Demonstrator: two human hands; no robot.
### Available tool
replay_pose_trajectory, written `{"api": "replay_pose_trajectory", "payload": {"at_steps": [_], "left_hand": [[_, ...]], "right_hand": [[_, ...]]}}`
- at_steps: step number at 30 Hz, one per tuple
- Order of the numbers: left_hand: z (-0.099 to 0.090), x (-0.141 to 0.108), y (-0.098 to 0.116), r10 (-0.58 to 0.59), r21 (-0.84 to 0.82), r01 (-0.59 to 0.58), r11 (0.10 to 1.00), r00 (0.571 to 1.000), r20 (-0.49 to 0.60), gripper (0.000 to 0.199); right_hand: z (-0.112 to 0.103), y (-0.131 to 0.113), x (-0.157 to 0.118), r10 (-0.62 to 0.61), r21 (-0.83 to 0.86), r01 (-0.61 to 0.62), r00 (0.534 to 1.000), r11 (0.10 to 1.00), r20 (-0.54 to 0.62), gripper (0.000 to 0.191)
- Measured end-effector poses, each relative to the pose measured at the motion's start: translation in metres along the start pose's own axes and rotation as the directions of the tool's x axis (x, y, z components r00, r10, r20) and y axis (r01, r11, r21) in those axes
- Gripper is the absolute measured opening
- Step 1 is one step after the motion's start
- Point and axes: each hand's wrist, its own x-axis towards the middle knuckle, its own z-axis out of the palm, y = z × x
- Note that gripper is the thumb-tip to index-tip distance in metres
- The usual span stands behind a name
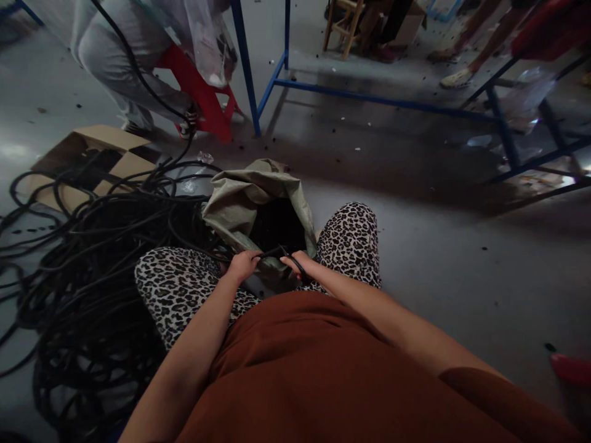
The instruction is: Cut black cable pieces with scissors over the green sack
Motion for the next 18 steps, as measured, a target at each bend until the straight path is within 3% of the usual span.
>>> {"api": "replay_pose_trajectory", "payload": {"at_steps": [8, 15, 18], "left_hand": [[-0.001, -0.001, 0.0, -0.003, 0.042, 0.003, 0.999, 1.0, -0.007, 0.032], [-0.006, 0.0, 0.0, -0.023, -0.004, 0.022, 1.0, 0.979, -0.203, 0.035], [-0.009, 0.0, 0.003, -0.015, -0.028, 0.009, 1.0, 0.972, -0.236, 0.035]], "right_hand": [[0.001, 0.005, 0.008, -0.028, -0.009, 0.028, 1.0, 1.0, -0.007, 0.044], [-0.002, 0.001, -0.002, 0.002, 0.214, -0.014, 0.998, 0.977, 0.057, 0.045], [0.0, 0.001, -0.003, -0.03, 0.239, 0.001, 0.993, 0.971, 0.117, 0.045]]}}
